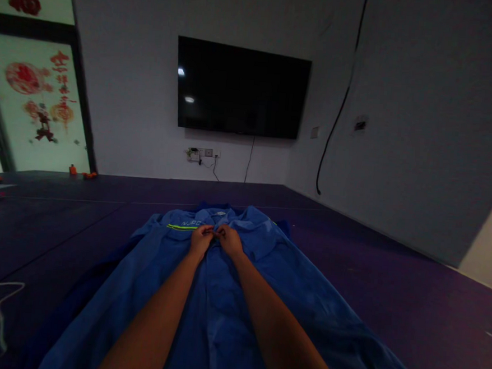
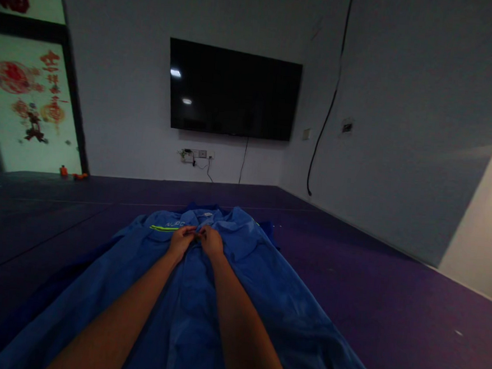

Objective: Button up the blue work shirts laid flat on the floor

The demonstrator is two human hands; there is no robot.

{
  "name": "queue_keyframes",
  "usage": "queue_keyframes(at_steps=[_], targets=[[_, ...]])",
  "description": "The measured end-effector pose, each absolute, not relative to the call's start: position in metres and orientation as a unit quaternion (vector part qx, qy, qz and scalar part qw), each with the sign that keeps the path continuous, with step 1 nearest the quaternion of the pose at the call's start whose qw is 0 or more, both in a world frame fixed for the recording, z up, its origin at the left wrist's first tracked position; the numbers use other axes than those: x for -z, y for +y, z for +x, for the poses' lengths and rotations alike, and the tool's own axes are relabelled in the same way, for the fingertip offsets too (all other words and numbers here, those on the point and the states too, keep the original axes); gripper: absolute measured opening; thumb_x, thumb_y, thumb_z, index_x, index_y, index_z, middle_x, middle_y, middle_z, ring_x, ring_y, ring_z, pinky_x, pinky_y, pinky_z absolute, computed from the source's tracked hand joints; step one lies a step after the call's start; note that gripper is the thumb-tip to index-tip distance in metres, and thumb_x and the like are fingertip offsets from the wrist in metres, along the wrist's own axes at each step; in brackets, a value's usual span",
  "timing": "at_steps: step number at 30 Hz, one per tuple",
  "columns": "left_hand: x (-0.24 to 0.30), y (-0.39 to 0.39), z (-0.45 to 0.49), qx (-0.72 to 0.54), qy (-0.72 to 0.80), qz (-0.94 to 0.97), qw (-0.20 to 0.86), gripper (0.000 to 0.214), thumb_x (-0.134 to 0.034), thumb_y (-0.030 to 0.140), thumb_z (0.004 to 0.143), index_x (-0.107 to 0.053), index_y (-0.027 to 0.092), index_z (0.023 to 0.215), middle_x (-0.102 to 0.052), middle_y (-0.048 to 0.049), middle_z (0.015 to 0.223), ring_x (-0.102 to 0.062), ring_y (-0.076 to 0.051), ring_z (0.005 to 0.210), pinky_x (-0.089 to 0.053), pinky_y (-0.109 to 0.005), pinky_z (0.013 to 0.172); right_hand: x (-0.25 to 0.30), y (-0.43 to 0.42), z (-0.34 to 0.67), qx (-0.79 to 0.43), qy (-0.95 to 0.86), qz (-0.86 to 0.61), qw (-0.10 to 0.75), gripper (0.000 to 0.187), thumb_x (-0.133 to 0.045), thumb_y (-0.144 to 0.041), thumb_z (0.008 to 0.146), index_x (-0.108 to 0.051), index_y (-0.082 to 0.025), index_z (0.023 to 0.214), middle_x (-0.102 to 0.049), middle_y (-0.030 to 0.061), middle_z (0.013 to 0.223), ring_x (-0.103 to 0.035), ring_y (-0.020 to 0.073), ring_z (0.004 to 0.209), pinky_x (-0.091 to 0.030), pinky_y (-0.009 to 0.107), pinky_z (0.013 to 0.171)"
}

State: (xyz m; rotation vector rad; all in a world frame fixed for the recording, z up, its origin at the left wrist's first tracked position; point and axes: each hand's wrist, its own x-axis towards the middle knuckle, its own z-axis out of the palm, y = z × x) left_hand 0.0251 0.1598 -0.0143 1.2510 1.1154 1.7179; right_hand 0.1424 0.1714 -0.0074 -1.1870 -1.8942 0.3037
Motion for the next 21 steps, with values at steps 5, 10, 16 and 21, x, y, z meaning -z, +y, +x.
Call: queue_keyframes(at_steps=[5,10,16,21], targets=[[0.016,0.1626,0.0256,-0.662,0.445,0.492,0.35,0.027,-0.055,0.008,0.06,-0.065,0.013,0.085,-0.066,-0.0037,0.072,-0.061,-0.015,0.069,-0.048,-0.026,0.069,0.0071,0.1709,0.1424,-0.122,-0.754,-0.48,0.433,0.009,-0.052,-0.015,0.075,-0.059,-0.018,0.08,-0.061,0.0013,0.07,-0.055,0.0121,0.065,-0.036,0.019,0.058],[0.0187,0.1665,0.026,-0.659,0.457,0.495,0.336,0.024,-0.058,0.012,0.062,-0.066,0.014,0.085,-0.065,-0.0031,0.07,-0.061,-0.015,0.068,-0.047,-0.026,0.067,0.0069,0.1715,0.1428,-0.131,-0.753,-0.473,0.439,0.009,-0.052,-0.015,0.076,-0.058,-0.017,0.081,-0.061,0.0019,0.071,-0.056,0.0124,0.066,-0.037,0.02,0.059],[0.0202,0.1677,0.0262,-0.655,0.462,0.498,0.331,0.025,-0.057,0.012,0.063,-0.065,0.015,0.086,-0.065,-0.0027,0.068,-0.06,-0.015,0.064,-0.046,-0.024,0.063,0.0087,0.1752,0.1429,-0.158,-0.746,-0.461,0.455,0.006,-0.055,-0.016,0.073,-0.059,-0.018,0.077,-0.062,0.0008,0.068,-0.057,0.0124,0.065,-0.04,0.02,0.058],[0.02,0.1673,0.0262,-0.652,0.463,0.5,0.332,0.026,-0.056,0.011,0.064,-0.065,0.014,0.088,-0.064,-0.0023,0.065,-0.058,-0.013,0.057,-0.045,-0.022,0.058,0.0122,0.18,0.1426,-0.187,-0.73,-0.457,0.473,0.007,-0.057,-0.017,0.067,-0.06,-0.018,0.073,-0.06,-0.0018,0.061,-0.057,0.0116,0.058,-0.041,0.019,0.053]])
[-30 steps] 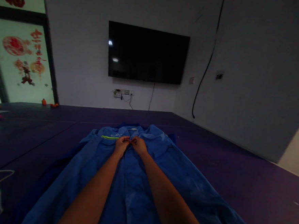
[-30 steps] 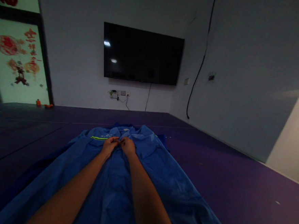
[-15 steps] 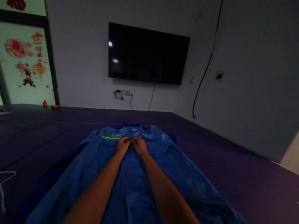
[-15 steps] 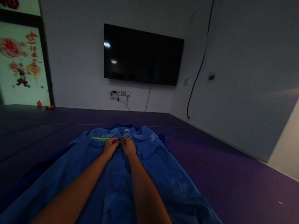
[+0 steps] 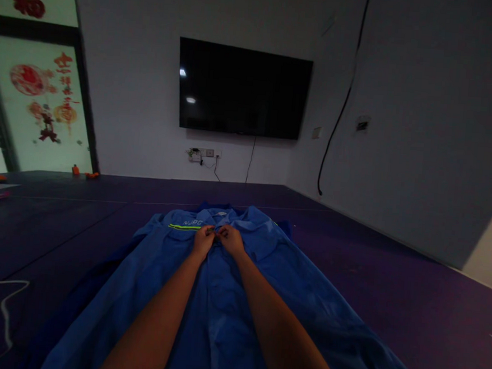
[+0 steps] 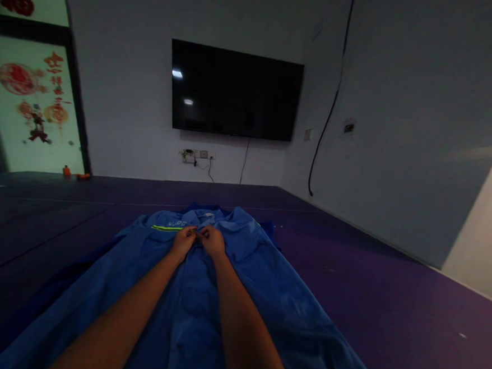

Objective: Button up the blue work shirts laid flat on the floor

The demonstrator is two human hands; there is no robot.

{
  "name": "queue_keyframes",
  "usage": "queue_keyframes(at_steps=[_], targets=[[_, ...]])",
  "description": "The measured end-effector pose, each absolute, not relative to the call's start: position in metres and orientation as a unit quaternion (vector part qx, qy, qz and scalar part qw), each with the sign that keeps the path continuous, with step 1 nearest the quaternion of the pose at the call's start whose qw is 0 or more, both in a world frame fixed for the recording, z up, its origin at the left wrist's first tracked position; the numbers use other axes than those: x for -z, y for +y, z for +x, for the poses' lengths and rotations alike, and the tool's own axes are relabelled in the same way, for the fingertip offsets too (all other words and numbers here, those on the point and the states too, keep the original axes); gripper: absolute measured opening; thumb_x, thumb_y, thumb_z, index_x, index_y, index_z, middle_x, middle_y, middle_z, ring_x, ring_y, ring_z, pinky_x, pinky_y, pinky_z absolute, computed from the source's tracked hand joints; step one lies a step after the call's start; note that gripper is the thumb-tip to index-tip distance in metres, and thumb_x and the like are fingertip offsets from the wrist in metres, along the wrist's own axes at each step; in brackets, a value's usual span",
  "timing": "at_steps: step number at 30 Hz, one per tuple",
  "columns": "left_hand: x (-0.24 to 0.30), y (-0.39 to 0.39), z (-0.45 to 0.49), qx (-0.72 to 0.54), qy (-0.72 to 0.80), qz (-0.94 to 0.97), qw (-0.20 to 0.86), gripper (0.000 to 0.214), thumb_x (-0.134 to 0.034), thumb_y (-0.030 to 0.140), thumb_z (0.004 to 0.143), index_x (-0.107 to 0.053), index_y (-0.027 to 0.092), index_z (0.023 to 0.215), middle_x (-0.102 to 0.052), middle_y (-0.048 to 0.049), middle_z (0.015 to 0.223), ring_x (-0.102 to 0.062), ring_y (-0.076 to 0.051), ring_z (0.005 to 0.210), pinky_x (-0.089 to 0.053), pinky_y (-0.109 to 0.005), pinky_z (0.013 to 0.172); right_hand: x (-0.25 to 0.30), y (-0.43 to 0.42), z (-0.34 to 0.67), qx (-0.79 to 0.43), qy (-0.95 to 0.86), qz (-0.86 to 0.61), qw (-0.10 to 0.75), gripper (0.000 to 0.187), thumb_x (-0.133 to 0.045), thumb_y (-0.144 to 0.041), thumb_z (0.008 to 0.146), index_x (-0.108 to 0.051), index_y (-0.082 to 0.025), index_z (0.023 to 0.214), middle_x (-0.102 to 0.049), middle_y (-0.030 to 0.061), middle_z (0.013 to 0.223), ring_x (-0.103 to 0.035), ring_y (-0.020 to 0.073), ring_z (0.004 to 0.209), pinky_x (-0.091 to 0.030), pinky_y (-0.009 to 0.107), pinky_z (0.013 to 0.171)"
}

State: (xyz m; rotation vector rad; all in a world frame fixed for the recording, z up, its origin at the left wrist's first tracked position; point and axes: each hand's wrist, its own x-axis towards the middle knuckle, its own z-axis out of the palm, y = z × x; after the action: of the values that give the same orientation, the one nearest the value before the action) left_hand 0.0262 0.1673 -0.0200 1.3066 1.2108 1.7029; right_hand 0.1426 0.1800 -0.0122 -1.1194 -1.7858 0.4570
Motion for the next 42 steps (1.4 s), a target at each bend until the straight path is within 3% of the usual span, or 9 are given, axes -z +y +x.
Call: queue_keyframes(at_steps=[9,16,30,42], targets=[[0.0181,0.1652,0.0263,-0.648,0.463,0.498,0.344,0.027,-0.054,0.011,0.064,-0.064,0.012,0.089,-0.06,0.0008,0.056,-0.051,-0.01,0.046,-0.038,-0.019,0.048,0.0149,0.1827,0.1421,-0.24,-0.695,-0.452,0.505,0.02,-0.046,-0.011,0.063,-0.063,-0.014,0.073,-0.062,0.0004,0.059,-0.057,0.0125,0.053,-0.043,0.021,0.051],[0.0157,0.1614,0.0258,-0.652,0.46,0.487,0.355,0.026,-0.056,0.01,0.062,-0.065,0.013,0.086,-0.06,0.0014,0.054,-0.049,-0.009,0.043,-0.035,-0.018,0.044,0.0146,0.1827,0.1421,-0.259,-0.686,-0.444,0.515,0.02,-0.046,-0.011,0.061,-0.063,-0.015,0.069,-0.062,0.0,0.057,-0.056,0.0124,0.052,-0.042,0.02,0.049],[0.0112,0.1578,0.0275,-0.656,0.45,0.471,0.382,0.026,-0.056,0.009,0.061,-0.066,0.012,0.085,-0.06,0.0005,0.054,-0.052,-0.009,0.045,-0.039,-0.019,0.047,0.0141,0.1837,0.143,-0.259,-0.685,-0.447,0.514,0.017,-0.047,-0.011,0.061,-0.063,-0.016,0.068,-0.061,-0.0011,0.055,-0.056,0.0116,0.051,-0.041,0.019,0.048],[0.0139,0.1609,0.0273,-0.664,0.449,0.47,0.37,0.019,-0.064,0.02,0.062,-0.066,0.014,0.079,-0.063,-0.0017,0.06,-0.058,-0.013,0.058,-0.045,-0.023,0.058,0.0149,0.185,0.1421,-0.263,-0.689,-0.44,0.512,0.015,-0.047,-0.014,0.065,-0.062,-0.017,0.067,-0.061,-0.0017,0.056,-0.056,0.0113,0.052,-0.043,0.019,0.049]])
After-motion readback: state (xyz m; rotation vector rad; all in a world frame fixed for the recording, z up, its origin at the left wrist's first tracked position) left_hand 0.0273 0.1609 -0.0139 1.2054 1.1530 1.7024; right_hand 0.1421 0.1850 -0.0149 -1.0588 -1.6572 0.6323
